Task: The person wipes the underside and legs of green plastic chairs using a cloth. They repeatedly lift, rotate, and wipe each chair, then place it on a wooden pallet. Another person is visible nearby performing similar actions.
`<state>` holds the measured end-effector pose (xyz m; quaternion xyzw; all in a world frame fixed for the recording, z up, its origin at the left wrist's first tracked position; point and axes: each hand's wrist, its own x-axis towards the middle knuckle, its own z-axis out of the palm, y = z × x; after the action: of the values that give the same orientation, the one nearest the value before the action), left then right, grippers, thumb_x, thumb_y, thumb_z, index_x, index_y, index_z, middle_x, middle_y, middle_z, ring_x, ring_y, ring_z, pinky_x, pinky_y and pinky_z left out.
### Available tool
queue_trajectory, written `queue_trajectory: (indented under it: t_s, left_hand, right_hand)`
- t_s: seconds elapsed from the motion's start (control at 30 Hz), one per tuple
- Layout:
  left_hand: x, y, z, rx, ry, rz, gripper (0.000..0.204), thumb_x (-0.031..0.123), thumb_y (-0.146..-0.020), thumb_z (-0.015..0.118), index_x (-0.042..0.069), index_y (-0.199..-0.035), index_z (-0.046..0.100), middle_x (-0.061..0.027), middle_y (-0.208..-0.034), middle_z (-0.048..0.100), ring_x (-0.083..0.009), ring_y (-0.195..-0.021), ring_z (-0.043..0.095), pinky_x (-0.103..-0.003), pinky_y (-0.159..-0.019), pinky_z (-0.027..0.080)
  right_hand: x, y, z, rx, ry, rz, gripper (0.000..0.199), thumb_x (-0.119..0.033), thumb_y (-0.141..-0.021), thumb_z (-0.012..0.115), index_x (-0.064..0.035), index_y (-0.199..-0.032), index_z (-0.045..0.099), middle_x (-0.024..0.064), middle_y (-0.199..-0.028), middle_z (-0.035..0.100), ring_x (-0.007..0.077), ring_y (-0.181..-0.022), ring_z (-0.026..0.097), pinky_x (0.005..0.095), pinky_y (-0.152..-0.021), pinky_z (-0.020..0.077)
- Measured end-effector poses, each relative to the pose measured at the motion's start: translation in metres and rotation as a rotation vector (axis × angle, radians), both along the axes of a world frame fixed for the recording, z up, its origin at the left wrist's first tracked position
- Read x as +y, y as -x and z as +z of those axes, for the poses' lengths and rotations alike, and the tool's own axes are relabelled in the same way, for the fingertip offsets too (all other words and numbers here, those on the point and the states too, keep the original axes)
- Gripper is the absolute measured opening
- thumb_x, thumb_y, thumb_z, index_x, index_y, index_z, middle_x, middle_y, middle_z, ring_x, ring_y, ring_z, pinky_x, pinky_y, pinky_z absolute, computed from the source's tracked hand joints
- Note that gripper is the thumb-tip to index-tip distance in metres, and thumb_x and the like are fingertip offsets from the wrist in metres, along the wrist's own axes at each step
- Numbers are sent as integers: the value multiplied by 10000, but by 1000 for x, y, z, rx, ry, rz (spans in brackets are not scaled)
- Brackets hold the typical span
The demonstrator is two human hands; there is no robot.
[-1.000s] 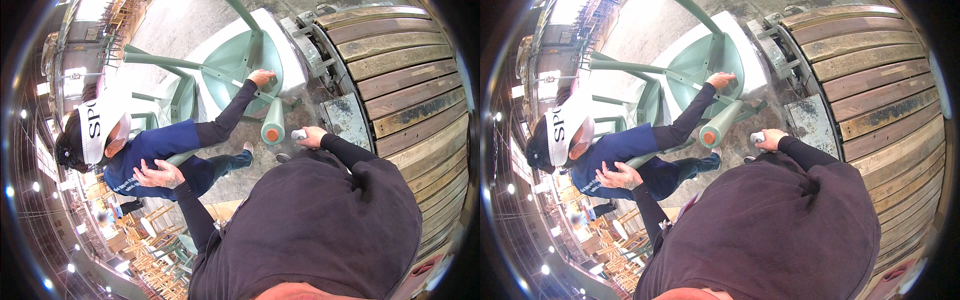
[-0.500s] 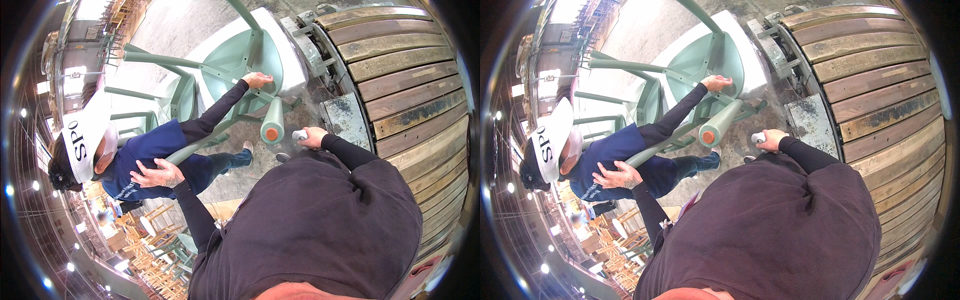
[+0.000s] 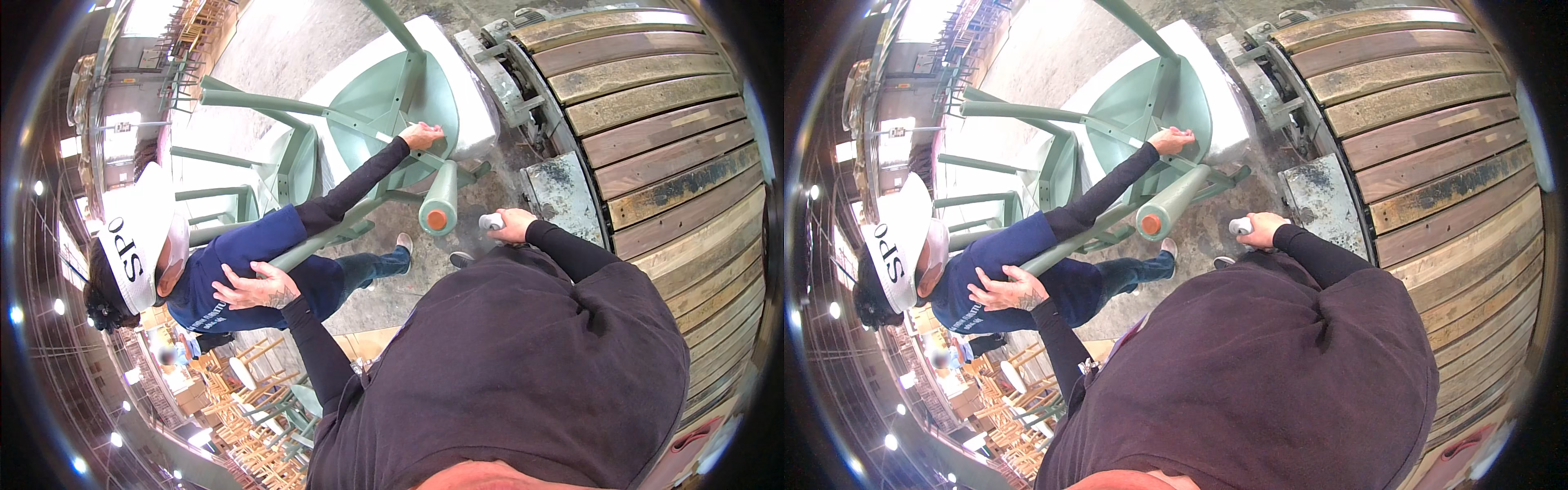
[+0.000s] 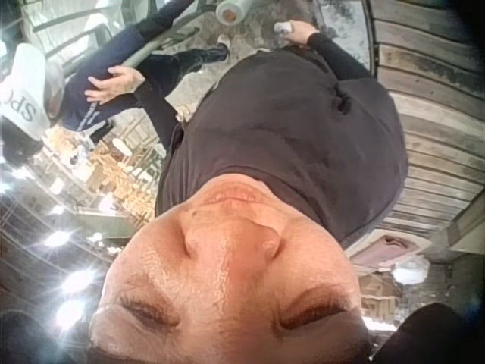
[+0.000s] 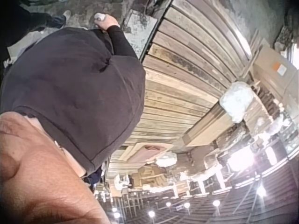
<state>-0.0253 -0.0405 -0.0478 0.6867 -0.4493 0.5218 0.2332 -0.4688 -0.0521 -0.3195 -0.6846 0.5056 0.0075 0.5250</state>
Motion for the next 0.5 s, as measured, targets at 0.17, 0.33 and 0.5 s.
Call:
queue_trajectory:
  t_s: [0.17,0.33,0.5]
  left_hand:
    - [-3,-1,0,-15,-3,26,509,349,-967,584,124,-1424,578,-194,-1574,392,-435,-1524,283,-732,-1170,184]
    - [-5,-2,-3,-24,-7,29,508,351,-968,588,129,-1425,580,-193,-1567,396,-436,-1523,285,-740,-1166,186]
    - [-9,-1,-4,-42,-14,30,507,365,-973,580,129,-1421,582,-191,-1565,396,-436,-1522,286,-743,-1163,186]
  right_hand:
    - [-3,-1,-3,-9,6,-5,641,-534,-811,728,-18,-1187,662,245,-1084,733,389,-1065,707,464,-960,537]
    - [-7,-1,-5,-3,0,1,650,-540,-808,729,-16,-1189,663,245,-1089,733,391,-1065,706,463,-961,537]
    - [-9,0,-6,-5,-7,-3,658,-546,-805,733,-17,-1189,667,247,-1093,732,390,-1072,704,465,-963,536]
